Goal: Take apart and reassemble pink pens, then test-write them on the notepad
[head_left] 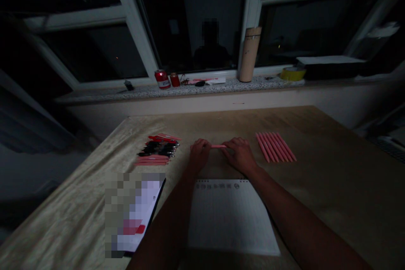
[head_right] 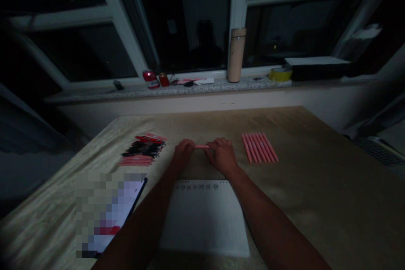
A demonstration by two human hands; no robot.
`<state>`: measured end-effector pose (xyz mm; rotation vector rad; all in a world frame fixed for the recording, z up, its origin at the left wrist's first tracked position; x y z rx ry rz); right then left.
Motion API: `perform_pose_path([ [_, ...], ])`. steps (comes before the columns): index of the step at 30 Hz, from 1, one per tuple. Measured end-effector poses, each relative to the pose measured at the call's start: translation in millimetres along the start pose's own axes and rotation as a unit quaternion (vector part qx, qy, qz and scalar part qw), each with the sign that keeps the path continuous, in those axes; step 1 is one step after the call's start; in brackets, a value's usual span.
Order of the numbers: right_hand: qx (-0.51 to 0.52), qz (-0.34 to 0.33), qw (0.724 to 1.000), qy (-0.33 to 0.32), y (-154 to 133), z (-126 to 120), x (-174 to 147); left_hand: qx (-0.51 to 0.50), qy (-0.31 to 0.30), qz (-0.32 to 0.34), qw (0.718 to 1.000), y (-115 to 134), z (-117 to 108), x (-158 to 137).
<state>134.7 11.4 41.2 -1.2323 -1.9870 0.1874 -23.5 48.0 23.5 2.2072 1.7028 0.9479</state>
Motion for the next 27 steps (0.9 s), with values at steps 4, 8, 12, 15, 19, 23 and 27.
perform_pose_path([
  [4,0.001,0.001,1.000,-0.003,-0.4,-0.1,0.3,0.009,-0.006,0.008,1.000,0.7,1.5,-0.1],
  [8,0.002,0.003,1.000,-0.004,-0.5,-0.9,0.5,0.017,-0.007,0.011,1.000,2.0,1.6,0.3],
  [12,0.002,0.001,1.000,-0.002,-0.4,-0.5,0.5,0.014,-0.006,0.002,1.000,2.3,0.5,1.0],
  [15,0.002,0.001,1.000,0.001,0.1,0.3,0.1,0.000,-0.005,-0.004,1.000,1.3,0.3,1.2],
  [19,0.003,0.006,1.000,0.001,1.3,1.1,-0.4,-0.030,0.005,-0.002,1.000,-0.8,-0.6,1.2],
  [23,0.004,0.014,1.000,0.002,2.7,0.2,-0.3,-0.050,0.016,-0.027,0.998,-6.3,-1.5,1.2],
  [27,0.001,0.023,1.000,0.006,2.9,-1.7,0.2,-0.064,0.026,-0.030,0.997,-7.0,-2.9,0.9],
])
Point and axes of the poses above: each hand's wrist, its own x-axis towards the middle knuckle, its own z-axis out of the palm, y = z × x, the point moved 7 cm from there along x, towards the middle knuckle, and after that the axes turned 15 degrees about x, right-handed, at the moved point
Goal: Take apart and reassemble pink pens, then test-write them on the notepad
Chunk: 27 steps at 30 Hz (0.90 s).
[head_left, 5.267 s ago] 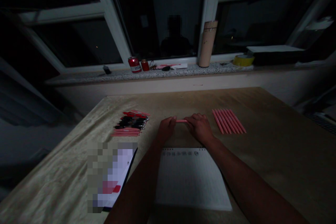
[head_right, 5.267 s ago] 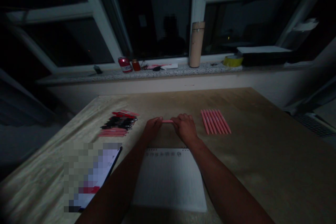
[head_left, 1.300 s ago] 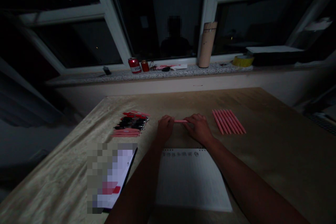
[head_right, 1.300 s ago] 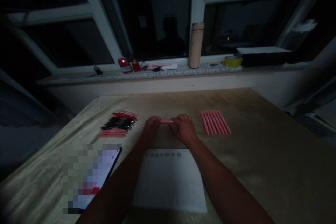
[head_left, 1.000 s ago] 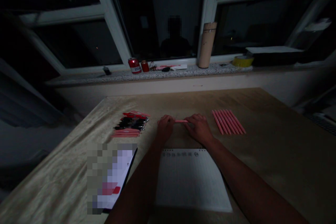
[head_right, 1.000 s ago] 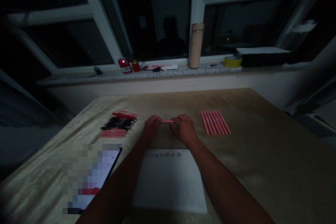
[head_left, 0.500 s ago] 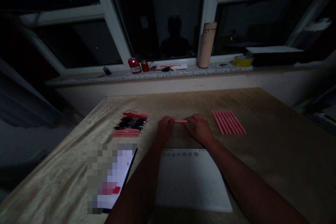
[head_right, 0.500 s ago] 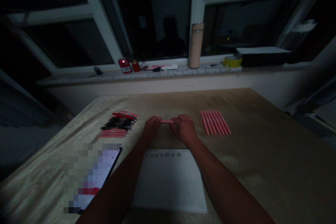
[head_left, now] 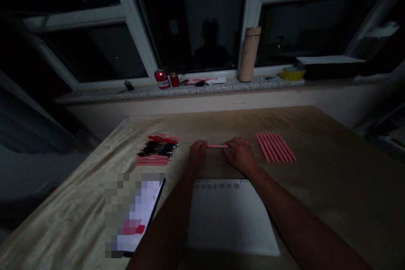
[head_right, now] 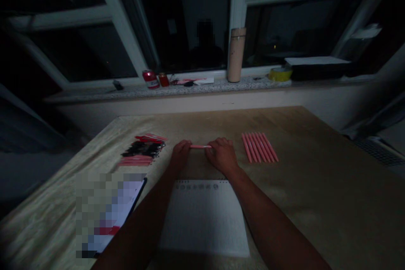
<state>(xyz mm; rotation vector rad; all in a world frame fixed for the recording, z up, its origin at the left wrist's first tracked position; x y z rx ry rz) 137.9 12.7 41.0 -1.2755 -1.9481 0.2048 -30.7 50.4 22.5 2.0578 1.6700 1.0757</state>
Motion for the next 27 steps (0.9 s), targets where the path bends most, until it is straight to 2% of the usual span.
perform_pose_path([
  [16,-0.025,0.044,0.999,0.006,4,-3,0,-0.027,-0.001,-0.018,0.999,-6,-2,1],
  [21,-0.025,0.059,0.998,0.005,6,-4,1,-0.007,-0.004,-0.013,1.000,-14,-11,6],
  [27,-0.033,0.082,0.996,0.010,12,-6,1,0.013,0.034,-0.019,0.999,-28,-26,9],
])
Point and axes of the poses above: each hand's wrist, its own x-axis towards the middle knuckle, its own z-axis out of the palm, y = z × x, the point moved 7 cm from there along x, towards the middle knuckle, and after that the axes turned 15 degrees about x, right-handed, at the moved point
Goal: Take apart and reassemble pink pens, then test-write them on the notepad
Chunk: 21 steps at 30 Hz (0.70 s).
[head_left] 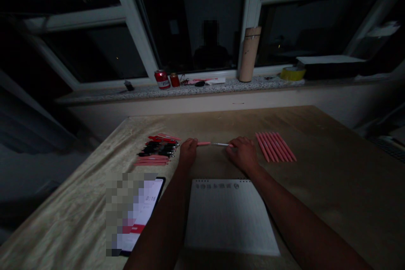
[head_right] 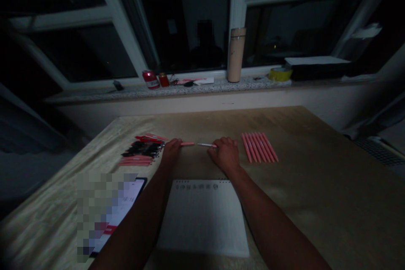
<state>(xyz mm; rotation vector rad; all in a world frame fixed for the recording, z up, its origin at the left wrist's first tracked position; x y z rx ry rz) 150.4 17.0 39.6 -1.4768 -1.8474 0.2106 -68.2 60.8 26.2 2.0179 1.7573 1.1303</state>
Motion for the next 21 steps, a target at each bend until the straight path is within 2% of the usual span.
perform_pose_path([
  [6,-0.020,0.017,1.000,0.012,4,0,0,0.093,-0.015,0.028,0.995,-3,3,1],
  [12,-0.024,0.024,0.999,0.008,5,-1,-1,0.212,-0.064,0.031,0.975,2,11,-2],
  [21,-0.028,0.022,0.999,-0.023,3,3,0,0.255,-0.104,0.056,0.960,0,20,-5],
])
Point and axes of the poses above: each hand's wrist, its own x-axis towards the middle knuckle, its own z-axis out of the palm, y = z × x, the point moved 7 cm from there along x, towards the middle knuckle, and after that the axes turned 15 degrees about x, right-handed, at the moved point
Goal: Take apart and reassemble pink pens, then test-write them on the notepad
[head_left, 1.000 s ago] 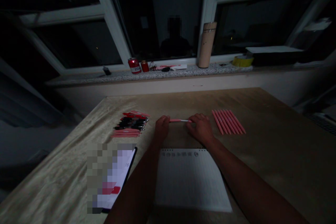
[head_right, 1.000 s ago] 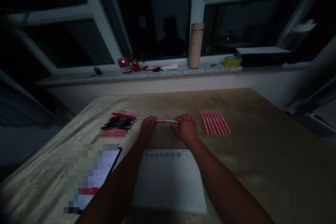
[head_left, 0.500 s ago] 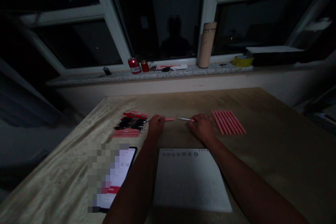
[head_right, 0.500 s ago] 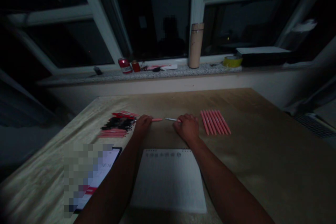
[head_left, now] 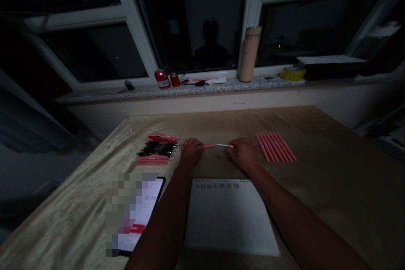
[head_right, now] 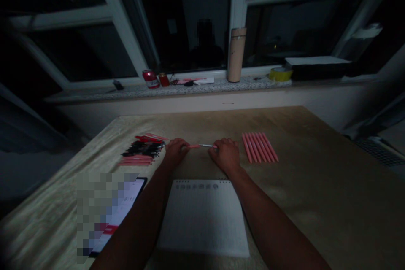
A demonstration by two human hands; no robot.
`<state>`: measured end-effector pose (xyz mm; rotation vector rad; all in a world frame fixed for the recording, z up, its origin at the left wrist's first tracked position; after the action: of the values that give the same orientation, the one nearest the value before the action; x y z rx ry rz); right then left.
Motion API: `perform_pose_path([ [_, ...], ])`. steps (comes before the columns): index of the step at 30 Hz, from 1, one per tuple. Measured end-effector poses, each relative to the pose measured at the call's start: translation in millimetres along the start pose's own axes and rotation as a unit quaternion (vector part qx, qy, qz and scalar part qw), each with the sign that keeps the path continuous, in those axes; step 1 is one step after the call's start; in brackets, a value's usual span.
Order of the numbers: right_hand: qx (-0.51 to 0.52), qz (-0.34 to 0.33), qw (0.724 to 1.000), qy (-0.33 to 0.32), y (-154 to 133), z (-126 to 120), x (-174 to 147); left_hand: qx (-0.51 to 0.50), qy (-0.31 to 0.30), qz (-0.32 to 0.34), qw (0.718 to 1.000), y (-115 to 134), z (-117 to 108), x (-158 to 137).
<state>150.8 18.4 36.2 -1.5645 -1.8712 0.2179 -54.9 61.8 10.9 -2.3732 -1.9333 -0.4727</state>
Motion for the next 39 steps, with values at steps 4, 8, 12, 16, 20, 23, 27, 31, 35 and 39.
perform_pose_path([
  [4,-0.002,-0.009,1.000,-0.010,-2,1,0,-0.017,0.016,0.009,1.000,4,-2,-1],
  [8,-0.005,-0.015,1.000,-0.023,-2,4,0,-0.057,0.036,0.044,0.997,18,-8,-3],
  [12,-0.001,-0.028,0.999,-0.037,-4,6,-1,-0.071,0.046,0.073,0.994,30,-14,-5],
  [16,0.008,-0.033,0.999,-0.039,-6,6,-1,-0.075,0.036,0.089,0.993,35,-14,-6],
  [20,0.005,-0.033,0.999,-0.039,-6,7,-1,-0.080,0.035,0.093,0.992,32,-13,-5],
  [23,-0.008,-0.028,0.999,-0.034,-5,6,-1,-0.071,0.035,0.078,0.994,22,-13,-3],
  [27,-0.014,-0.017,0.999,-0.029,-3,5,-1,-0.052,0.023,0.059,0.997,3,-11,-1],
  [31,-0.012,-0.012,0.999,-0.029,-2,5,-1,-0.030,0.011,0.054,0.998,-3,-8,-1],
  [35,-0.012,-0.013,0.999,-0.027,-2,5,-1,-0.020,0.001,0.052,0.998,-1,-6,0],
  [39,-0.011,-0.017,0.999,-0.027,-2,6,-1,-0.030,0.013,0.045,0.998,-2,-7,0],
])
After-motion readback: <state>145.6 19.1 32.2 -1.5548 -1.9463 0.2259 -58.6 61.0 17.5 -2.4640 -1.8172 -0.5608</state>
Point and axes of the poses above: each hand's wrist, its own x-axis towards the middle knuckle, its own z-axis out of the palm, y = z × x, the point moved 7 cm from there along x, towards the middle knuckle, and after that the axes turned 15 degrees about x, right-handed, at the moved point
